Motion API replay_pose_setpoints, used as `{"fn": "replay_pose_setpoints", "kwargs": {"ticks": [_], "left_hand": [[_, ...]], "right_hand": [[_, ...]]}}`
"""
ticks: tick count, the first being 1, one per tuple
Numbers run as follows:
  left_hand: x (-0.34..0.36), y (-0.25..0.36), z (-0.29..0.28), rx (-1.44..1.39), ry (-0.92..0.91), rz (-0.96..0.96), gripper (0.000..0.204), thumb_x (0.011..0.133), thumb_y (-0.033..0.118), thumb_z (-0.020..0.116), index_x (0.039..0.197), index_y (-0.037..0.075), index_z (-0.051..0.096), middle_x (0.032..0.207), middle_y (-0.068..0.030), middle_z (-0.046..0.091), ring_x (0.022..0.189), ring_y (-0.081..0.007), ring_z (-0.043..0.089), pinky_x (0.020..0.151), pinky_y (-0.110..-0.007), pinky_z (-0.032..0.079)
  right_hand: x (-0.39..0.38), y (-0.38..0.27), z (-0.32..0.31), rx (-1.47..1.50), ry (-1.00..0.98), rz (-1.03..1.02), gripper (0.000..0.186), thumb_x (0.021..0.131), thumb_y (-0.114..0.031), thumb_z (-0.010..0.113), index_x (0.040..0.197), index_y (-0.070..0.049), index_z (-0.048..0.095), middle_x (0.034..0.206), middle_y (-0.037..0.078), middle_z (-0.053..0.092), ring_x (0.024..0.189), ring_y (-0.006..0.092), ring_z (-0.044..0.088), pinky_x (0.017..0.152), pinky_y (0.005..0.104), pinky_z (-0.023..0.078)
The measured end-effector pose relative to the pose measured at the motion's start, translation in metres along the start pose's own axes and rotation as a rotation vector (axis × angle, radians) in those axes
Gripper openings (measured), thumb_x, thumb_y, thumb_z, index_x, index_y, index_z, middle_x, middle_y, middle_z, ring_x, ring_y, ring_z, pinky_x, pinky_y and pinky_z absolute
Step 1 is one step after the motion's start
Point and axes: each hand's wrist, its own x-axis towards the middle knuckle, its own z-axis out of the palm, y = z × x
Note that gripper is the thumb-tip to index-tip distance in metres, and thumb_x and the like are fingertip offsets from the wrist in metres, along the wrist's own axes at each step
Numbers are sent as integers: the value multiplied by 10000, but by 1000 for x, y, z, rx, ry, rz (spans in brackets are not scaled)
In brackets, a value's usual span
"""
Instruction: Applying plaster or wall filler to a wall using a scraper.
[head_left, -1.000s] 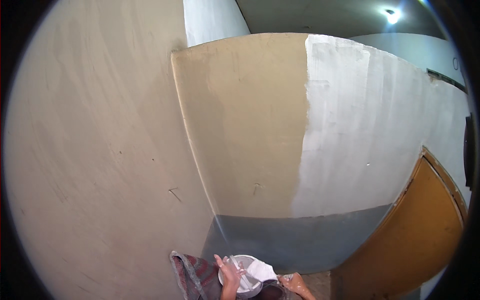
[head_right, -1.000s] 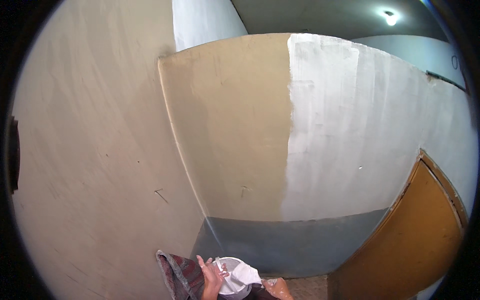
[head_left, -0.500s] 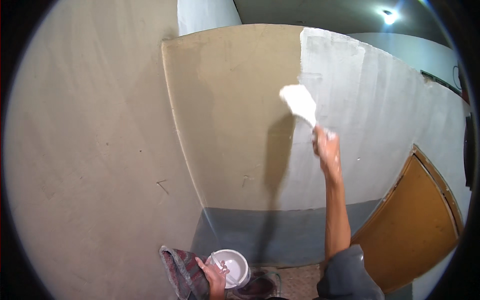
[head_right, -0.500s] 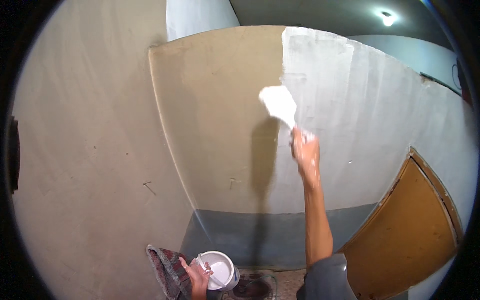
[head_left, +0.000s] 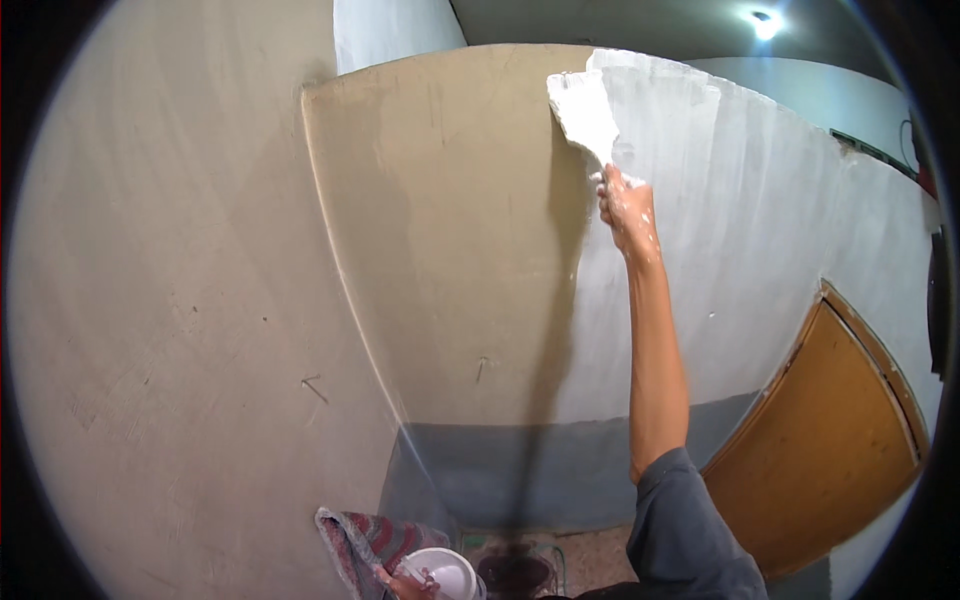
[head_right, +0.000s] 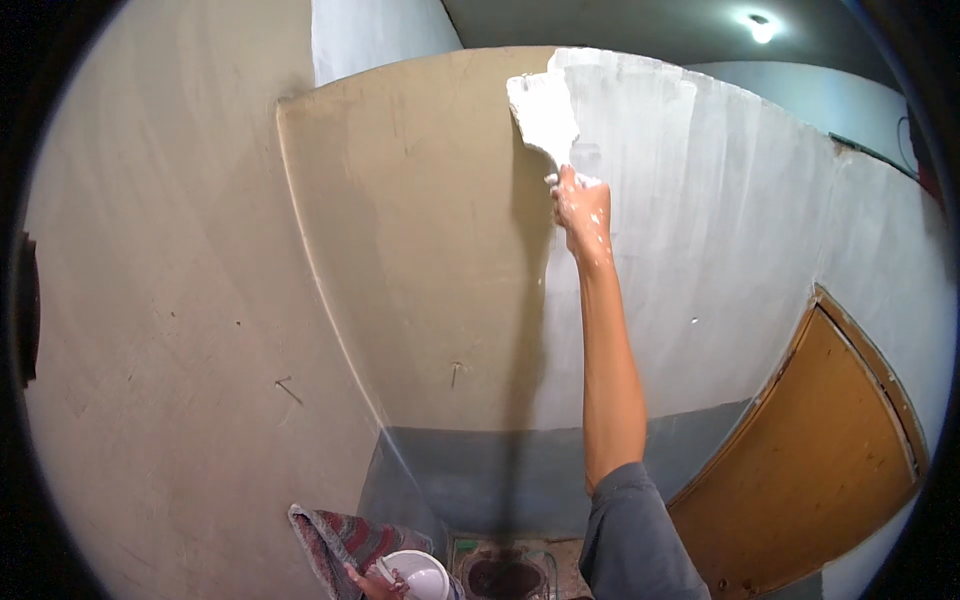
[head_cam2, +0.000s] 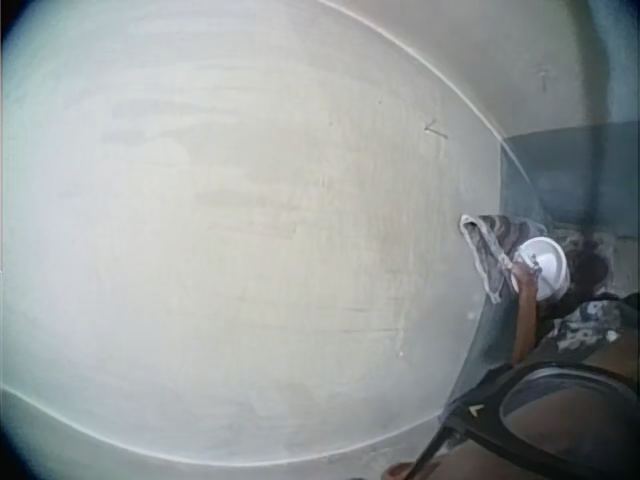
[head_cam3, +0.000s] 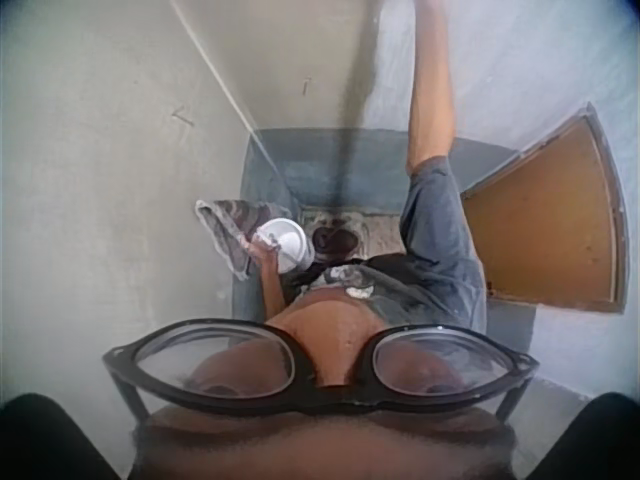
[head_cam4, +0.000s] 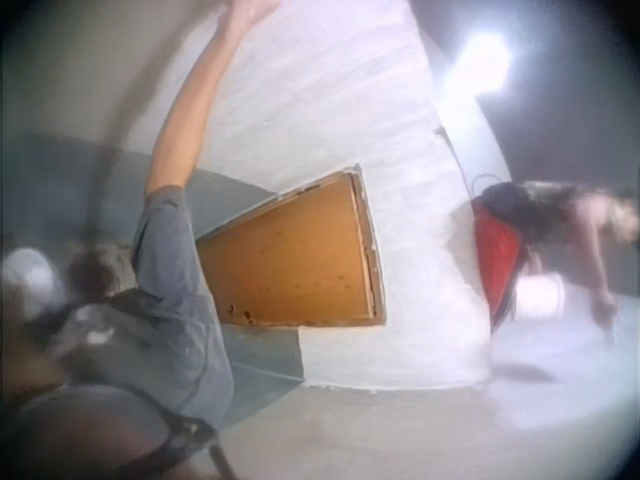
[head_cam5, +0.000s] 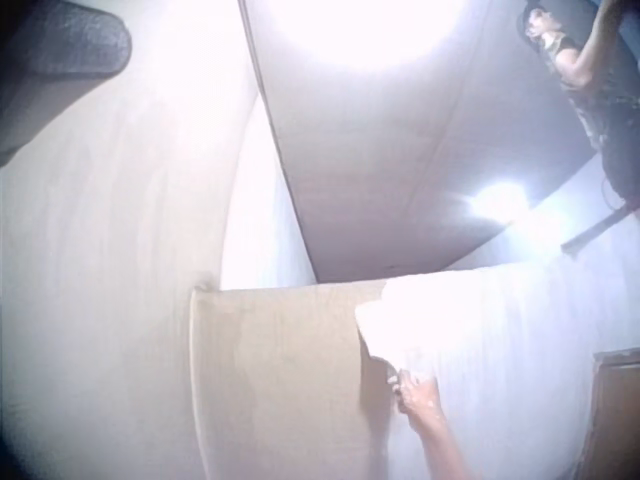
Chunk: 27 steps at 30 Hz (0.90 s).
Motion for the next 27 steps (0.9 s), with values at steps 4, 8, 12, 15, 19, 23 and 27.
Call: {"fn": "replay_pose_setpoints", "kwargs": {"ticks": [4,8,12,15,19,23,27], "left_hand": [[13,2,-27,4,-3,73,817,689,708,249,1203,79,331,1098,-126,423,918,-294,405,712,-450,347],[17,2,-37,8,4,55,802,701,688,248,1216,79,332,1132,-131,423,952,-304,406,741,-465,356],[6,0,-25,22,11,-14,766,710,661,250,1205,83,338,1101,-129,433,919,-296,414,715,-452,361],[0,2,-19,28,20,-44,739,717,641,252,1197,86,342,1077,-128,440,895,-291,420,695,-443,364],[-5,0,-17,24,26,-71,703,727,614,254,1186,90,348,1046,-126,450,863,-283,428,669,-430,368],[-6,-1,-14,20,29,-99,667,736,587,256,1175,93,353,1015,-125,459,831,-276,436,642,-418,373],[-9,-2,-14,22,31,-118,632,746,560,259,1164,97,359,984,-123,469,798,-268,444,616,-406,377]], "right_hand": [[-33,20,-8,-8,20,120,275,817,-222,492,716,33,515,549,20,438,385,35,306,328,180,230],[-34,-8,0,-12,51,37,278,814,-229,495,719,32,508,557,23,438,397,42,320,331,183,231],[11,-45,18,51,8,-114,292,810,-218,493,739,65,494,575,34,440,404,49,326,333,190,229],[36,-47,31,58,58,-155,277,790,-158,461,576,17,458,509,29,427,386,64,322,339,221,230],[41,-34,35,103,-16,-24,255,796,-193,485,685,36,472,579,47,450,394,51,328,324,188,212],[25,-22,32,114,-34,46,263,806,-208,476,694,30,478,575,38,444,390,47,324,325,182,203],[-2,0,15,161,-66,117,263,809,-199,471,655,14,477,526,30,441,363,55,318,315,209,205]]}}
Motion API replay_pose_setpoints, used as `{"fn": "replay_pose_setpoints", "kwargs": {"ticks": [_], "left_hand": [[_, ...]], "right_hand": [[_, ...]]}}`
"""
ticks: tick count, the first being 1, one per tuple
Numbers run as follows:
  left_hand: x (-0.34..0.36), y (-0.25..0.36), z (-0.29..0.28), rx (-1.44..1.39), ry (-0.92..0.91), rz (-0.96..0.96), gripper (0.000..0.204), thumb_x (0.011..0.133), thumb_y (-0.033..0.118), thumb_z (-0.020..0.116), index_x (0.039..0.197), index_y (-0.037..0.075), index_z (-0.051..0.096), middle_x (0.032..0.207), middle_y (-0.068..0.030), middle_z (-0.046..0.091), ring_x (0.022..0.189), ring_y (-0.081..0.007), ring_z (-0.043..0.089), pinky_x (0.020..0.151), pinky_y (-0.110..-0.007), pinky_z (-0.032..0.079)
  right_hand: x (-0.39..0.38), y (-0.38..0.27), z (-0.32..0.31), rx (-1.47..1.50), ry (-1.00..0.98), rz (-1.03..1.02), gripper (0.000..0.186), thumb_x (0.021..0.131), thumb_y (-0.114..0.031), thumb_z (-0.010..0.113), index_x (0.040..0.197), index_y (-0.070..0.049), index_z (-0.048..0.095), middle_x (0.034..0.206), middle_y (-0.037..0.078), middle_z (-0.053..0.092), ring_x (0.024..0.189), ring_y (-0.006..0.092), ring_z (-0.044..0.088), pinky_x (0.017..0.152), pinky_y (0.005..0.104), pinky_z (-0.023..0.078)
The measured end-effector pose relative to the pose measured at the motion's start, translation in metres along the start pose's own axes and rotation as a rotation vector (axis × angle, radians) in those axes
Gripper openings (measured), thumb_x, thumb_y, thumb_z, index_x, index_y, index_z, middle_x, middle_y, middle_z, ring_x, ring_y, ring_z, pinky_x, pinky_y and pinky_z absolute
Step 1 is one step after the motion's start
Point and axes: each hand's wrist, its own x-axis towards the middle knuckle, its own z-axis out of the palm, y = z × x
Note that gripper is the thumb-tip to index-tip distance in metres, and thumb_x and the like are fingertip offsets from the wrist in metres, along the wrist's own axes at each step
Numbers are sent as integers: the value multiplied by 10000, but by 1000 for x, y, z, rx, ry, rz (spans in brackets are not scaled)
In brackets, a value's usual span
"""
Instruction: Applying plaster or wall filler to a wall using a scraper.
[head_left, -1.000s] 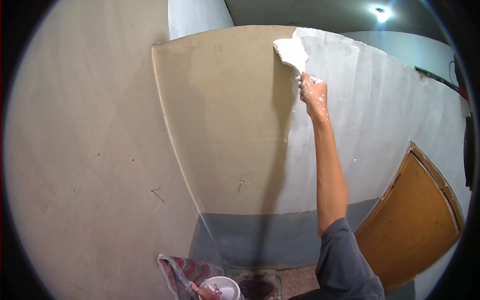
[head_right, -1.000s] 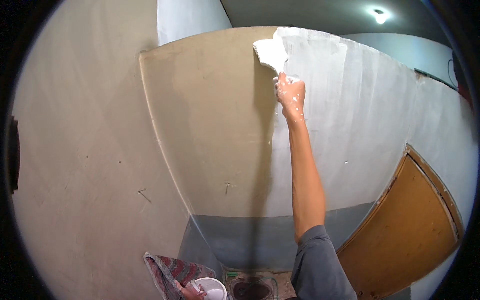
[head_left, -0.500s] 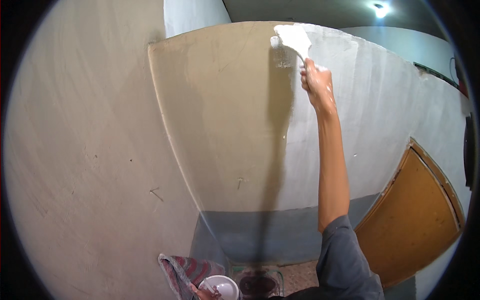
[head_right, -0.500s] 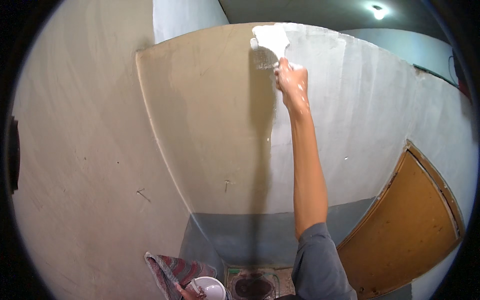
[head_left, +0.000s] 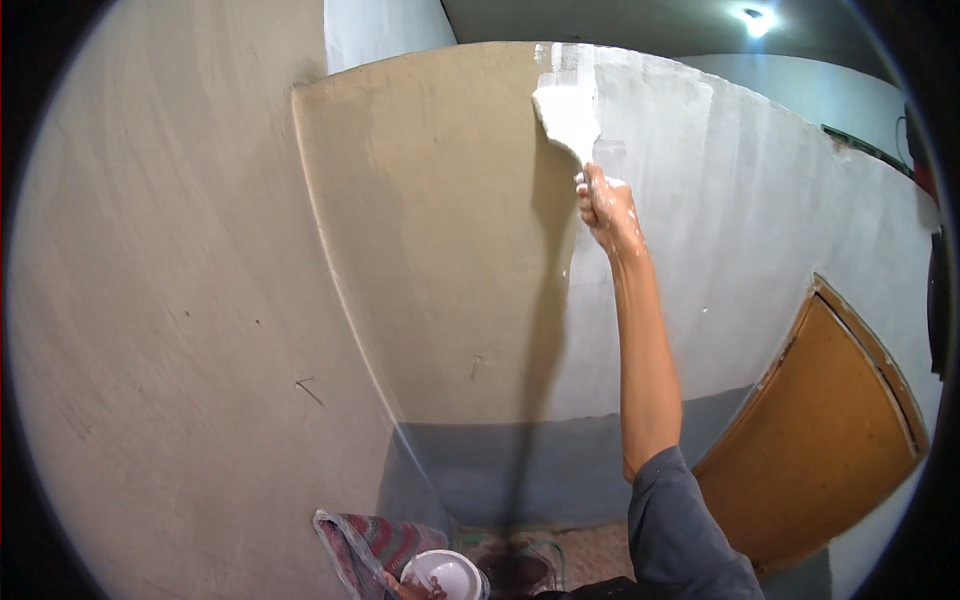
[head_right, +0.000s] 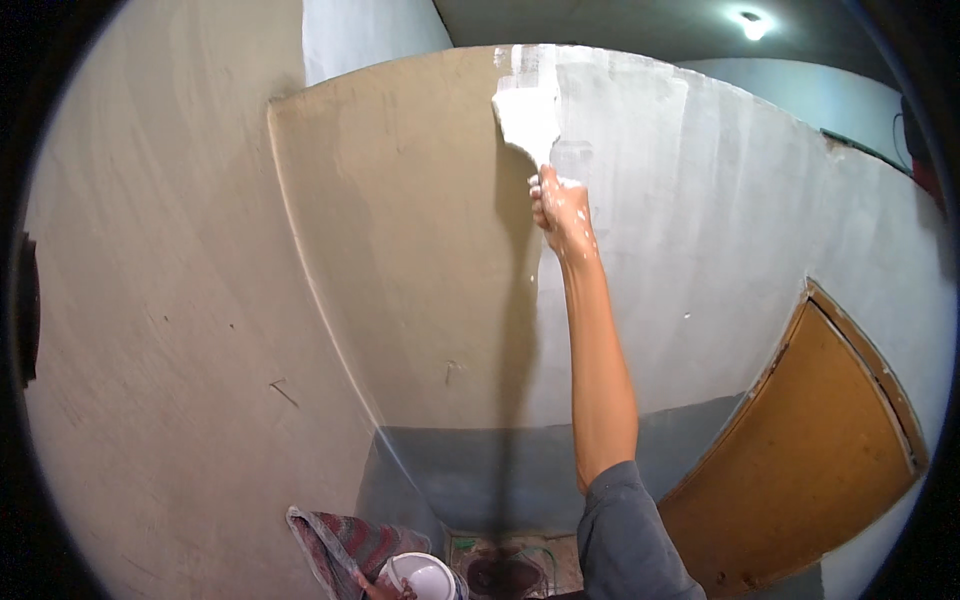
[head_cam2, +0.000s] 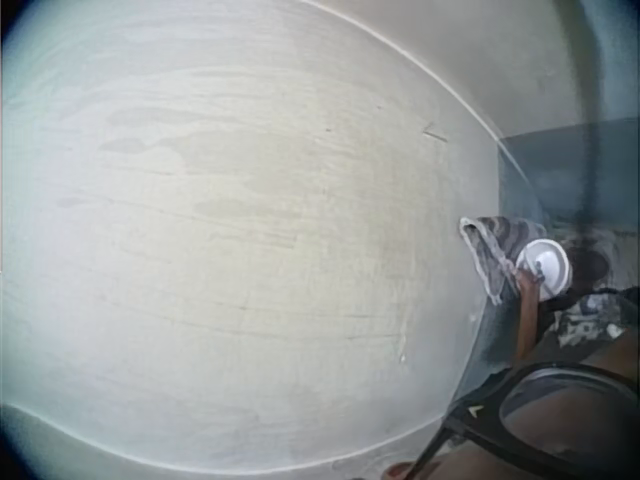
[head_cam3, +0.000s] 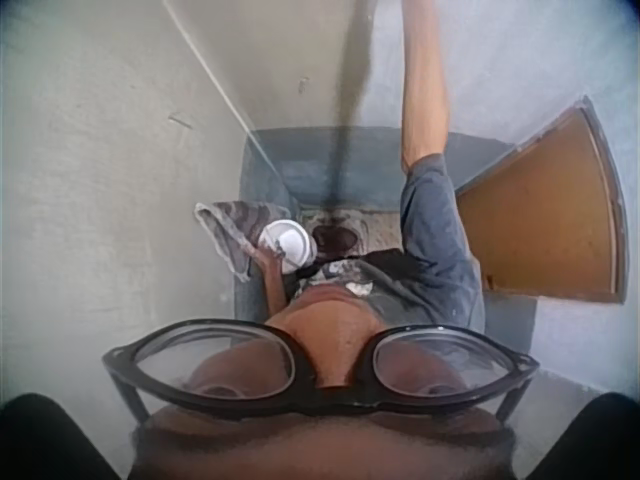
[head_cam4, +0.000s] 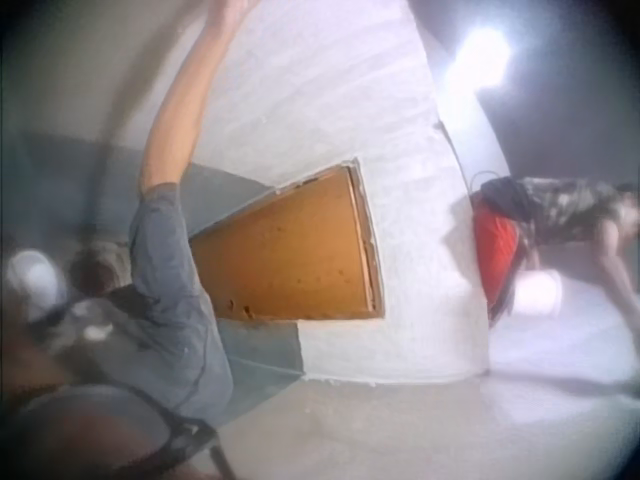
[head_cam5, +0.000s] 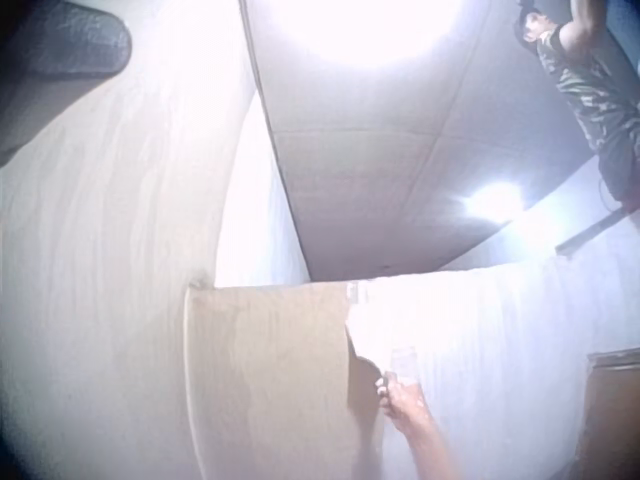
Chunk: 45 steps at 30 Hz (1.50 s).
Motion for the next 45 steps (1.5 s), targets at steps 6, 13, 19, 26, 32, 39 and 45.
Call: {"fn": "replay_pose_setpoints", "kwargs": {"ticks": [6,13,19,26,32,39,45], "left_hand": [[-2,0,1,-22,-1,-14,579,760,519,262,1148,103,367,937,-121,483,750,-257,456,576,-387,384],[-7,-2,6,-7,-14,-34,518,776,472,266,1129,110,377,883,-118,499,694,-244,469,530,-365,392],[-10,3,4,-17,-11,-20,466,790,432,269,1112,115,385,836,-116,514,645,-233,481,491,-347,398],[-12,-2,12,-14,-31,-33,407,807,385,273,1093,122,395,782,-113,530,589,-220,495,445,-325,406],[-20,-2,12,-22,-41,-28,359,821,344,276,1077,128,404,735,-111,545,540,-209,507,405,-306,413],[-13,1,8,-9,-11,-34,439,791,409,281,1101,120,390,802,-115,523,609,-226,489,464,-334,399],[-8,-2,6,14,2,-57,532,758,481,286,1128,110,376,876,-120,500,686,-244,469,530,-365,385]], "right_hand": [[-10,-28,-9,-74,60,-115,254,815,-204,475,652,-9,462,535,11,434,378,53,316,327,201,229],[40,-62,6,-64,48,-124,261,814,-176,452,641,20,445,538,40,430,372,68,312,319,219,211],[12,-38,-8,-16,57,-64,255,821,-192,448,654,1,461,537,29,432,362,56,317,309,205,213],[52,-80,-59,27,181,-174,256,830,-208,430,681,0,453,565,26,437,390,46,346,309,183,232],[50,-72,-45,-42,158,-140,272,827,-209,432,665,10,447,569,39,437,387,55,349,307,189,228],[16,-66,-37,-104,91,-93,244,795,-179,461,639,10,467,548,31,441,381,56,335,319,200,222],[52,-97,-46,-148,67,-158,239,780,-192,476,640,2,466,548,19,425,391,56,322,332,204,228]]}}
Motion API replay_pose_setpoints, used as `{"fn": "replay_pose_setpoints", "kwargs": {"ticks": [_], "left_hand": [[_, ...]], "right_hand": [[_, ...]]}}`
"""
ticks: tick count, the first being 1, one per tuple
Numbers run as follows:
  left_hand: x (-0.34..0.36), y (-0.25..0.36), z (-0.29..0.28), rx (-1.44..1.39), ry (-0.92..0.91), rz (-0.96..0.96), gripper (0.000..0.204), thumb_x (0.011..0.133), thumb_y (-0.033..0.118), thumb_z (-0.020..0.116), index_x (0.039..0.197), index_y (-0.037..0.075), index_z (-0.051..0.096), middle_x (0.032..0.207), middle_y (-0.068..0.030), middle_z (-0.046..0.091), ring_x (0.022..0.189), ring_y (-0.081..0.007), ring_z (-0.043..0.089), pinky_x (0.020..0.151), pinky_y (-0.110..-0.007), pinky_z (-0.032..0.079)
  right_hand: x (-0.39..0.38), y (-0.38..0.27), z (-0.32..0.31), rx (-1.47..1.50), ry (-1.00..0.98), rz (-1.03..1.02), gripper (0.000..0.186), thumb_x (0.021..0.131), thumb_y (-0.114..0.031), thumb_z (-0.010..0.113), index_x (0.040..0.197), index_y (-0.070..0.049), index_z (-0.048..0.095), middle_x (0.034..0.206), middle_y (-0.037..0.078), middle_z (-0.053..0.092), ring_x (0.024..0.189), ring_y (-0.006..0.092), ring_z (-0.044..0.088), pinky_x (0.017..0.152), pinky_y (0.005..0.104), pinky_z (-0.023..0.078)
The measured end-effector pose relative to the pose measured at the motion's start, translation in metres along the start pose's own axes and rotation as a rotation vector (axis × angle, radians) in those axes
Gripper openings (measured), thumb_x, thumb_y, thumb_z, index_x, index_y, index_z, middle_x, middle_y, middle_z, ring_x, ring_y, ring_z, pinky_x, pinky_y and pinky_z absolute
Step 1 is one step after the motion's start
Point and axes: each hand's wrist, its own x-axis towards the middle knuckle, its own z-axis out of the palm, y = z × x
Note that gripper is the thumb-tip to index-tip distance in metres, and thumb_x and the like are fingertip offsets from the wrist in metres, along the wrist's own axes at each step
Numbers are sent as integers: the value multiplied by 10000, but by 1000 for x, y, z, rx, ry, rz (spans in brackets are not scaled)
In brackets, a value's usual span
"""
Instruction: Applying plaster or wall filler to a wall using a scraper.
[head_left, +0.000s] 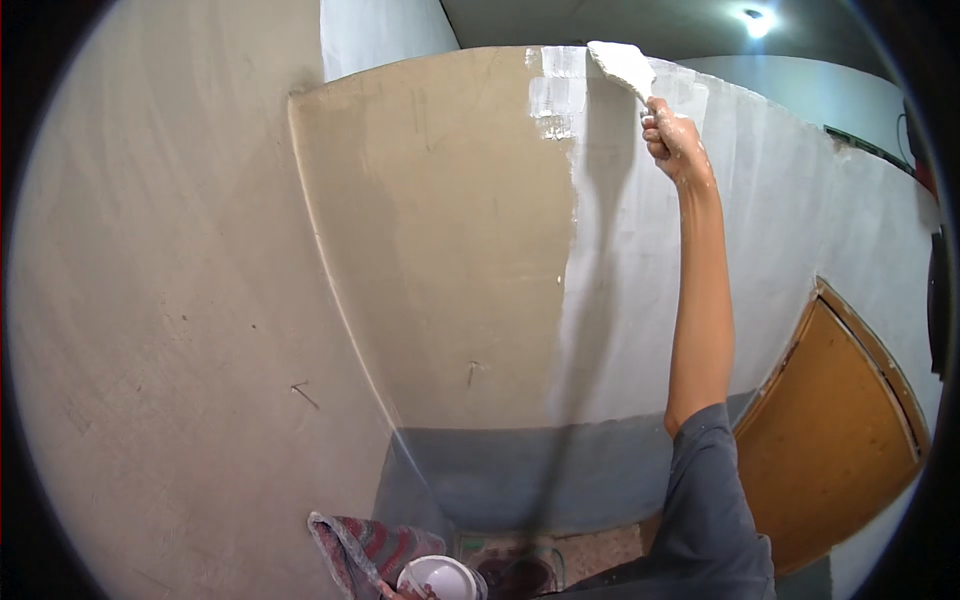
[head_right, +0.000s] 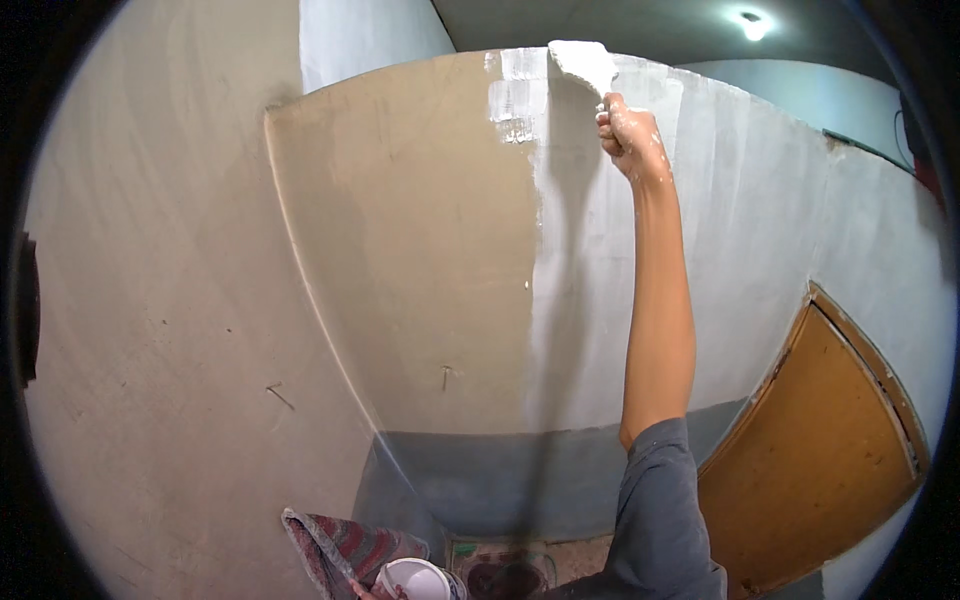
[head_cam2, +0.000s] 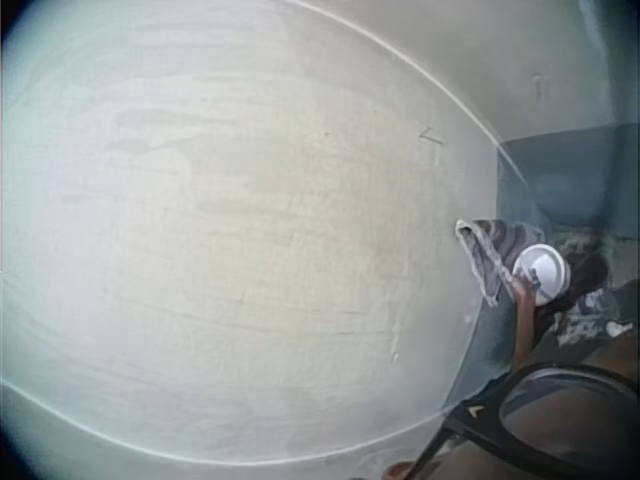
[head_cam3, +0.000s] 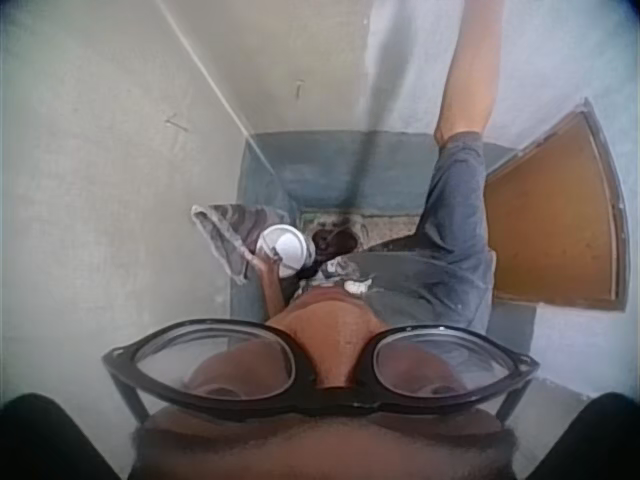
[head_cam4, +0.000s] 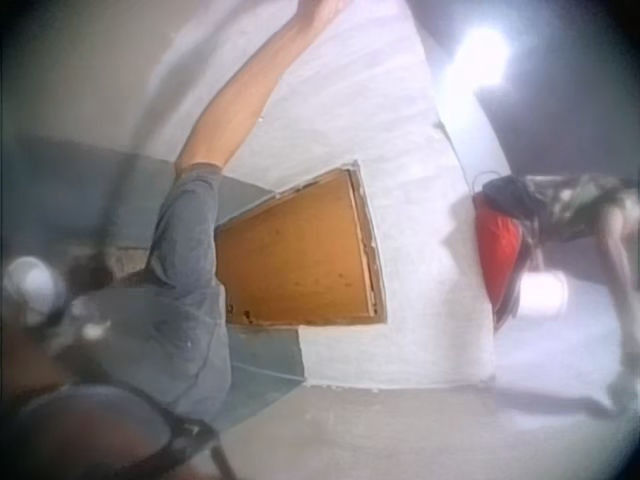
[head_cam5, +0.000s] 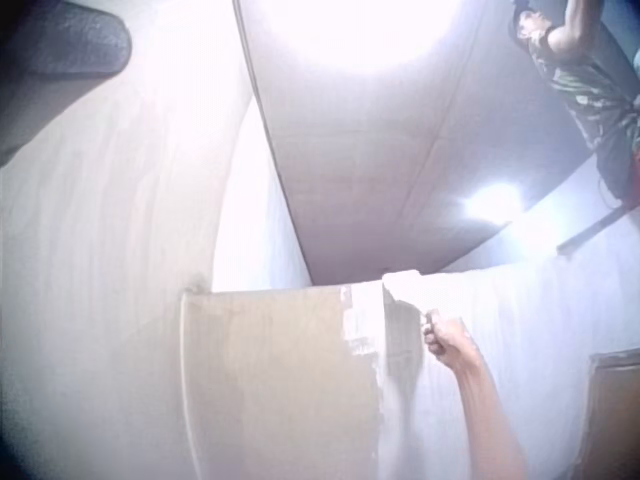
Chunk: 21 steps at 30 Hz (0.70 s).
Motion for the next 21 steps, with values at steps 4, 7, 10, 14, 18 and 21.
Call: {"fn": "replay_pose_setpoints", "kwargs": {"ticks": [4,7,10,14,18,21], "left_hand": [[5,0,-3,2,5,-8,596,736,529,289,1146,104,366,925,-124,484,738,-257,455,574,-385,375],[11,-3,-5,9,17,-9,645,720,565,291,1160,99,358,962,-127,472,776,-266,445,607,-401,368],[14,-3,-8,9,24,-8,693,703,601,293,1174,95,351,999,-129,461,814,-275,435,639,-416,361],[21,-6,-15,8,23,-32,759,681,649,296,1192,89,341,1049,-133,445,866,-288,422,683,-436,351],[25,-9,-20,16,24,-55,825,660,697,299,1210,82,332,1098,-136,429,917,-300,409,727,-457,342],[39,-11,-32,-18,18,-81,875,643,733,301,1223,78,324,1135,-139,417,956,-309,399,760,-472,335]], "right_hand": [[-7,13,-19,-107,-72,77,246,762,-204,491,610,-16,448,491,-4,378,368,59,282,324,213,200],[-40,58,-34,-52,-45,119,240,775,-216,494,624,-34,450,507,-8,381,371,54,285,315,206,193],[-70,64,-39,-66,-23,213,237,791,-224,505,645,-43,461,523,-12,398,373,43,294,315,191,199],[-48,32,-44,-136,23,14,274,796,-253,492,611,-52,467,474,-23,382,353,47,277,314,201,205],[6,0,-43,-95,29,-14,255,795,-250,468,625,-60,449,501,-25,371,365,50,277,323,199,196],[9,5,-45,-69,-4,31,231,798,-236,464,653,-57,451,526,-18,384,371,48,275,322,198,192]]}}
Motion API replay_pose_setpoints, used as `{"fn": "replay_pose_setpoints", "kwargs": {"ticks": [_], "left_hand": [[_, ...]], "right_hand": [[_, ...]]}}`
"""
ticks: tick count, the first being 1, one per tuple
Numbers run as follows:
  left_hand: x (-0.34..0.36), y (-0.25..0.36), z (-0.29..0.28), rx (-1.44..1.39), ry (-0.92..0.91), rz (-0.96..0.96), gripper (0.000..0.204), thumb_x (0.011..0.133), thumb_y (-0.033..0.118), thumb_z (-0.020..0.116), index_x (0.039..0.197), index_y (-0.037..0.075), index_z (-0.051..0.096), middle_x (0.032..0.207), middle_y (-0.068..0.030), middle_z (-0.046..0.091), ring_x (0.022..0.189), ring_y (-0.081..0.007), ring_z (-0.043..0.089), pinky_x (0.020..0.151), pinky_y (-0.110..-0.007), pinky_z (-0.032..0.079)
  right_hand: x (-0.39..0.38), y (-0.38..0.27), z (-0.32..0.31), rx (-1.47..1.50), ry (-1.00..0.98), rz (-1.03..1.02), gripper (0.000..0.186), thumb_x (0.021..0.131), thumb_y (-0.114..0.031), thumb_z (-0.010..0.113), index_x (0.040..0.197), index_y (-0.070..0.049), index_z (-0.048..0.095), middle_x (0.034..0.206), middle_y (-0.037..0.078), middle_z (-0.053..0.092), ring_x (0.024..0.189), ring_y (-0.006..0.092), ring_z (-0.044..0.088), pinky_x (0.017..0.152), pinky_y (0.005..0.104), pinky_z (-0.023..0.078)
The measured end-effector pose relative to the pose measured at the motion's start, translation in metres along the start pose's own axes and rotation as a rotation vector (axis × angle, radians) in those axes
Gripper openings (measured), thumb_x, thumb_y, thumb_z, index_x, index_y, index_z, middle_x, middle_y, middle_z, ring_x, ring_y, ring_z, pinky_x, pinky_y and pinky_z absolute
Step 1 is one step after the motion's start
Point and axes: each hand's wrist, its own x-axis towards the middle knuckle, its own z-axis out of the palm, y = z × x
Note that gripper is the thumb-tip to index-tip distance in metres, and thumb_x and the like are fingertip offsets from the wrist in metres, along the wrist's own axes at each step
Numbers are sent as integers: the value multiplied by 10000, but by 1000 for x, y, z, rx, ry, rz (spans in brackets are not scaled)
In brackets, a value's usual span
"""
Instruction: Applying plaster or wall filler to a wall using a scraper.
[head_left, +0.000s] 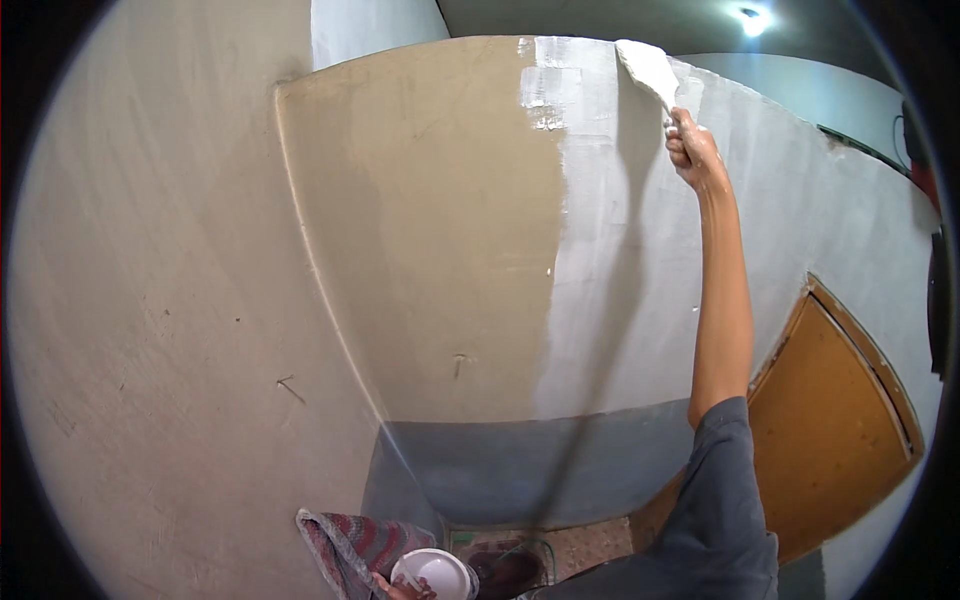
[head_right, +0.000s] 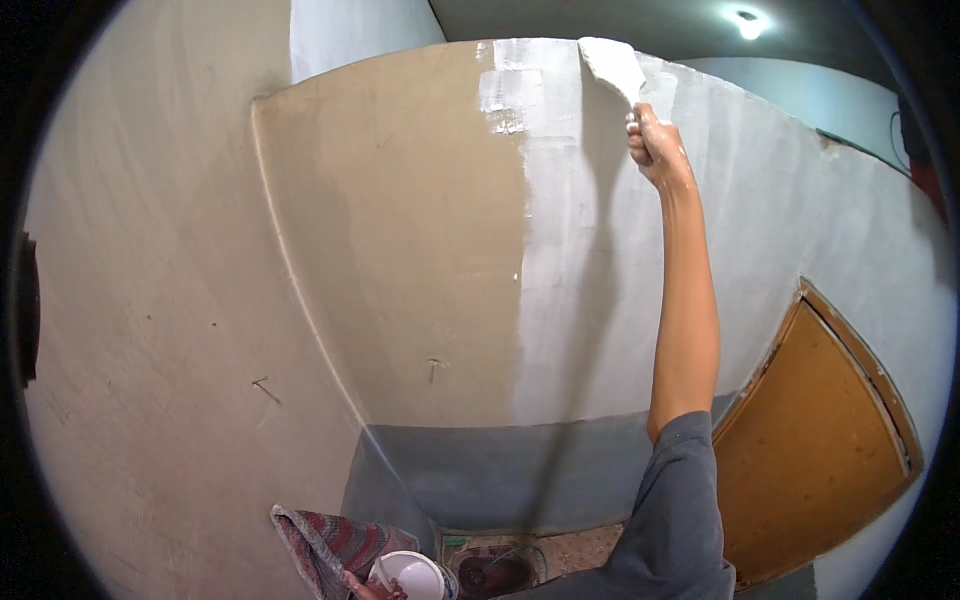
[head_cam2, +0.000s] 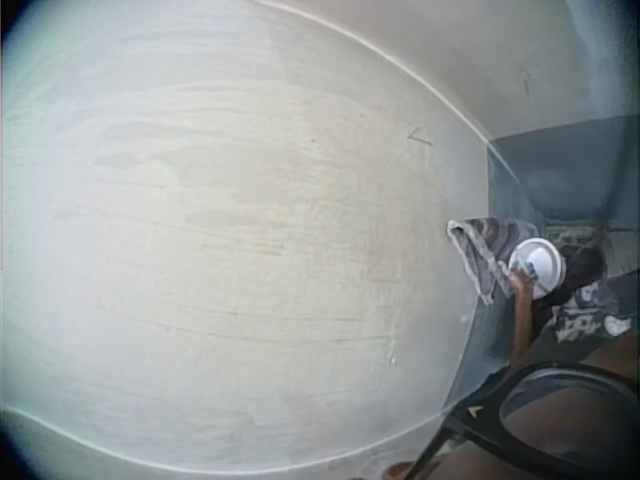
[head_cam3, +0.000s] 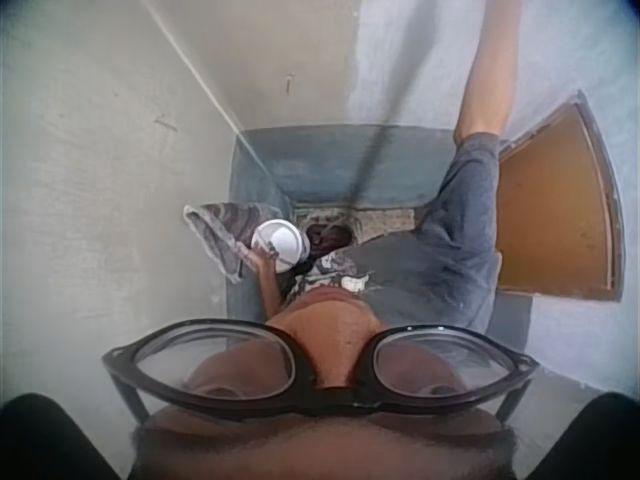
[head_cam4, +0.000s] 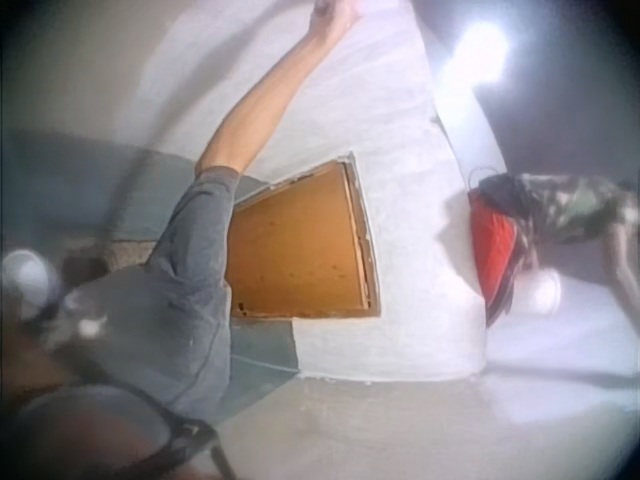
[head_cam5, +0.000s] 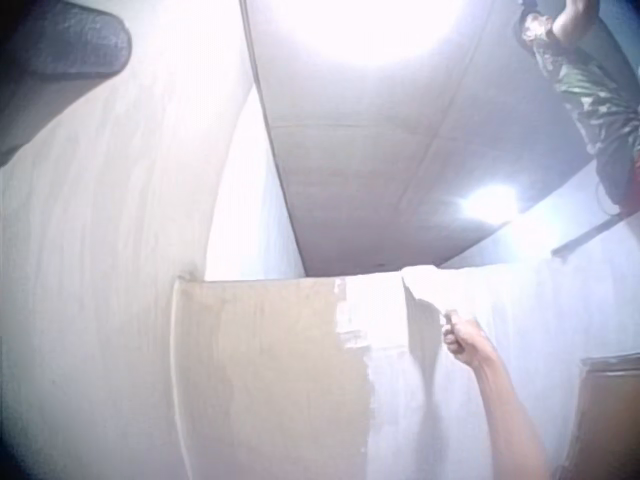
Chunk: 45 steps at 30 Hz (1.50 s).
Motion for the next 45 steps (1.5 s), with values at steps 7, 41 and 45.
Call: {"fn": "replay_pose_setpoints", "kwargs": {"ticks": [7,41,45], "left_hand": [[-36,7,24,39,117,104,911,599,756,339,1227,98,315,1144,-137,409,907,-310,430,703,-483,359],[-41,17,37,47,35,122,754,690,711,258,1125,110,391,797,-87,469,614,-231,461,463,-358,384],[-44,14,33,41,23,112,745,696,709,250,1112,110,401,747,-83,482,568,-222,467,429,-340,389]], "right_hand": [[-77,72,-16,-32,34,205,244,815,-250,460,667,-57,452,534,-13,390,379,47,287,323,197,207],[-86,38,107,-790,378,-872,227,818,-155,464,825,59,536,596,174,500,508,260,498,459,358,380],[-50,32,128,-1146,272,-889,205,793,-69,463,902,102,488,686,206,514,573,284,583,483,299,485]]}}
